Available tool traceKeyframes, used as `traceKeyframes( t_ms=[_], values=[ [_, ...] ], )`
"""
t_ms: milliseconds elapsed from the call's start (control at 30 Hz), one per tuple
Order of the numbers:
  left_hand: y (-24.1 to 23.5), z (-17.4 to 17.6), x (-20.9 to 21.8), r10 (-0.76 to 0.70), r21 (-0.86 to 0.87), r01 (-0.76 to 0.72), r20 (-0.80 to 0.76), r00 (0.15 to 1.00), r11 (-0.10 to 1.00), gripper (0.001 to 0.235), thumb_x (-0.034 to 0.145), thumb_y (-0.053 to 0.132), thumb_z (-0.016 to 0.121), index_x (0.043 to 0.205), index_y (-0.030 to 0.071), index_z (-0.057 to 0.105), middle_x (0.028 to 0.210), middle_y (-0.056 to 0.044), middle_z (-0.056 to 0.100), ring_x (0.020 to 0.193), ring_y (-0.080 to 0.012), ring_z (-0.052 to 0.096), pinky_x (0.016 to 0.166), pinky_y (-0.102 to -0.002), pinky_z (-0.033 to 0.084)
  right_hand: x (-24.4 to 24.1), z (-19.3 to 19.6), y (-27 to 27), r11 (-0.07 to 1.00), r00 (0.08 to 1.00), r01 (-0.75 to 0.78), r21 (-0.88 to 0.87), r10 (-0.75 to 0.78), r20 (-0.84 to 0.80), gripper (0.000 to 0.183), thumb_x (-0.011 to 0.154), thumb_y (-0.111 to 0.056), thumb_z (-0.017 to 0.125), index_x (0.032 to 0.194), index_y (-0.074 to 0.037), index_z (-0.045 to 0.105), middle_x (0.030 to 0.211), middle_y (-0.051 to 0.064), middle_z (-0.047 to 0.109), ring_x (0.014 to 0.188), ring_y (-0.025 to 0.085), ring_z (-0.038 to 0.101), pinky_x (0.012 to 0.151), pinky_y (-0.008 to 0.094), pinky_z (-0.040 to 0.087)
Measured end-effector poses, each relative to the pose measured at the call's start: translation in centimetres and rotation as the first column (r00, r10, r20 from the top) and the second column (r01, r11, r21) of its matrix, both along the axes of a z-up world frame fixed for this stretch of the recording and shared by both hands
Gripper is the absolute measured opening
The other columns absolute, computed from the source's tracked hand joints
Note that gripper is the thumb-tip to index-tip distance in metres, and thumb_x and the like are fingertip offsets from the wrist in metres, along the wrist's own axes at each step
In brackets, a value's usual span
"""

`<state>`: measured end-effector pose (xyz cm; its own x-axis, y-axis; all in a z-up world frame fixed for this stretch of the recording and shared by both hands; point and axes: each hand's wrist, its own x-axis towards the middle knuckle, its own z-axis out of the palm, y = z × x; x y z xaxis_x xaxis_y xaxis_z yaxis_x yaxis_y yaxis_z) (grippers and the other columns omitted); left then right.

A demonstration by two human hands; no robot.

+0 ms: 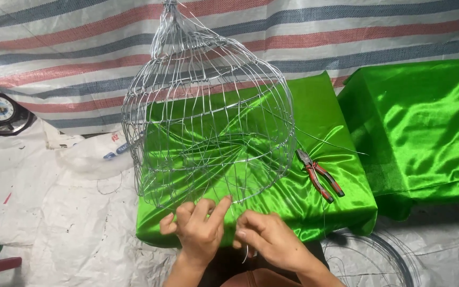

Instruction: Securing and shaping a wire frame structure using pliers and manual manipulation.

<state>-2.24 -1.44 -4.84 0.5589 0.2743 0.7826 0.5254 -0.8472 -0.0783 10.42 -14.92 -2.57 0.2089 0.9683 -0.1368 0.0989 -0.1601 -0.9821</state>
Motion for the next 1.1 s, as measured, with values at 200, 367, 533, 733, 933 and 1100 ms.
traceKeyframes(
  t_ms=[200,367,533,733,933,1100],
  values=[
    [-0.5,-0.7,0.4,-0.087,-0.072,0.087,-0.008,0.996,0.994,0.030,0.094,0.011,0.061,0.096,0.038,0.076,0.074,0.016,0.055,0.080,-0.0174,0.042,0.084,-0.041,0.019,-0.5,-8.2,0.5,0.934,0.797,0.077,0.349,-0.268,0.542,0.017,0.082,0.006,0.062,0.087,-0.009,0.055,0.068,0.003,0.054,0.056,0.017,0.050,0.049,0.032,0.038],
    [-0.8,0.7,0.0,-0.149,-0.203,0.129,-0.089,0.985,0.971,0.014,0.096,0.029,0.066,0.105,0.034,0.075,0.079,0.012,0.058,0.082,-0.0211,0.040,0.079,-0.041,0.021,-0.8,-7.5,2.4,0.777,0.542,0.095,0.622,-0.565,0.622,0.015,0.097,0.004,0.056,0.085,-0.003,0.060,0.073,0.010,0.060,0.059,0.023,0.057,0.052,0.035,0.046],
    [-0.1,1.9,-0.7,-0.119,-0.194,0.082,-0.183,0.976,0.978,0.013,0.089,0.038,0.072,0.102,0.037,0.075,0.085,0.012,0.062,0.082,-0.0201,0.047,0.083,-0.042,0.021,2.7,-9.9,-1.5,0.823,0.724,0.086,0.561,-0.439,0.532,0.029,0.098,-0.033,0.066,0.101,-0.004,0.069,0.088,0.010,0.076,0.078,0.024,0.076,0.069,0.034,0.065],
    [0.1,-0.2,-1.6,-0.076,-0.256,0.006,-0.264,0.961,0.967,0.041,0.076,0.064,0.074,0.109,0.039,0.074,0.093,0.012,0.065,0.090,-0.0222,0.047,0.085,-0.044,0.024,13.6,-15.7,-7.9,0.671,0.301,0.736,-0.089,-0.207,0.931,0.040,0.095,-0.050,0.062,0.106,-0.014,0.076,0.113,0.010,0.073,0.102,0.037,0.063,0.069,0.051,0.056],
    [0.2,-0.6,-1.3,-0.061,-0.279,0.020,-0.142,0.988,0.960,0.026,0.081,0.055,0.076,0.101,0.037,0.076,0.088,0.015,0.063,0.086,-0.0200,0.044,0.084,-0.042,0.021,14.9,-15.8,-7.4,0.658,0.445,0.716,-0.232,-0.174,0.878,0.022,0.094,-0.031,0.068,0.098,-0.013,0.080,0.142,0.009,0.060,0.120,0.036,0.059,0.072,0.054,0.065],
    [0.7,-1.2,-1.9,-0.083,-0.293,0.034,-0.156,0.984,0.956,0.037,0.074,0.059,0.079,0.104,0.038,0.076,0.089,0.015,0.063,0.089,-0.0207,0.043,0.083,-0.041,0.020,16.8,-15.0,-7.5,0.676,0.467,0.688,-0.263,-0.135,0.874,0.043,0.087,-0.050,0.069,0.100,-0.010,0.079,0.131,0.009,0.068,0.114,0.034,0.065,0.069,0.050,0.063]
  ],
)
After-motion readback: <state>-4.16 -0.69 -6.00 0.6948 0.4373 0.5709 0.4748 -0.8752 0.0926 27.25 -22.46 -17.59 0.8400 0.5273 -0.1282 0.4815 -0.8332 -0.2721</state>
